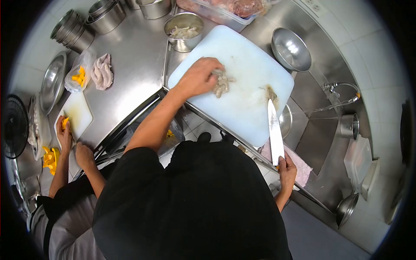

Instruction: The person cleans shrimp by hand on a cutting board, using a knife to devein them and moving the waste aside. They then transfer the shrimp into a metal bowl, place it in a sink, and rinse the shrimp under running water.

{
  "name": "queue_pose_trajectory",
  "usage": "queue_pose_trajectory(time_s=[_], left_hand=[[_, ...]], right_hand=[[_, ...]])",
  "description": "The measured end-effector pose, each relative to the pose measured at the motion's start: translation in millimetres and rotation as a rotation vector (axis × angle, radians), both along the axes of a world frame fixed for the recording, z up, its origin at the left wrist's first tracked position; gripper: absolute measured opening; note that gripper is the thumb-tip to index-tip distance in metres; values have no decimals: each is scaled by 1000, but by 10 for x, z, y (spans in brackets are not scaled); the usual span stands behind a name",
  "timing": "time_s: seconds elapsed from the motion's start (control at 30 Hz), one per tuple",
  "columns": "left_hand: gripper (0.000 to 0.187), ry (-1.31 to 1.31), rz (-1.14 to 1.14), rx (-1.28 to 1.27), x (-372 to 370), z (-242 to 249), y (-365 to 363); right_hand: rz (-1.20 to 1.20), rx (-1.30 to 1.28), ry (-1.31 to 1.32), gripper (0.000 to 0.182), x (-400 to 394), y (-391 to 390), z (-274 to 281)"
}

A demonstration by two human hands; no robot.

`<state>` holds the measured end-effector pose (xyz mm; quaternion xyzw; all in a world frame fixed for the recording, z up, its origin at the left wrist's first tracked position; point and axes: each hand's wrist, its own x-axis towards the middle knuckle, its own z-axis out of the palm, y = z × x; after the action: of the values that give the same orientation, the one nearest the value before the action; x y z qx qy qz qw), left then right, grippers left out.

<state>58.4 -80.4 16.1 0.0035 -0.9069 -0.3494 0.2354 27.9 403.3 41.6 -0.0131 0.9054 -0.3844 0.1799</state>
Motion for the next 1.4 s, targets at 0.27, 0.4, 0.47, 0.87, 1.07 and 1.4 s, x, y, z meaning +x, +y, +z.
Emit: queue_pose_trajectory(time_s=[0.27,0.4,0.47,0.87,1.07,1.4], left_hand=[[42,87,107,798,91,-300,-234],[42,154,21,1078,89,-235,-354],[42,84,108,954,62,-216,-362],[57,-77,86,-184,75,-75,258],[55,-46,37,106,231,10,283],[57,-51,222,430,-166,-49,-166]], right_hand=[[48,1,11,39,-139,-70,-41],[55,0,-5,40,-116,-115,19],[71,1,27,41,-109,-119,1],[90,22,33,42,-109,-97,-13],[118,0,39,42,-174,-24,-94],[252,5,34,41,-182,-51,18]])
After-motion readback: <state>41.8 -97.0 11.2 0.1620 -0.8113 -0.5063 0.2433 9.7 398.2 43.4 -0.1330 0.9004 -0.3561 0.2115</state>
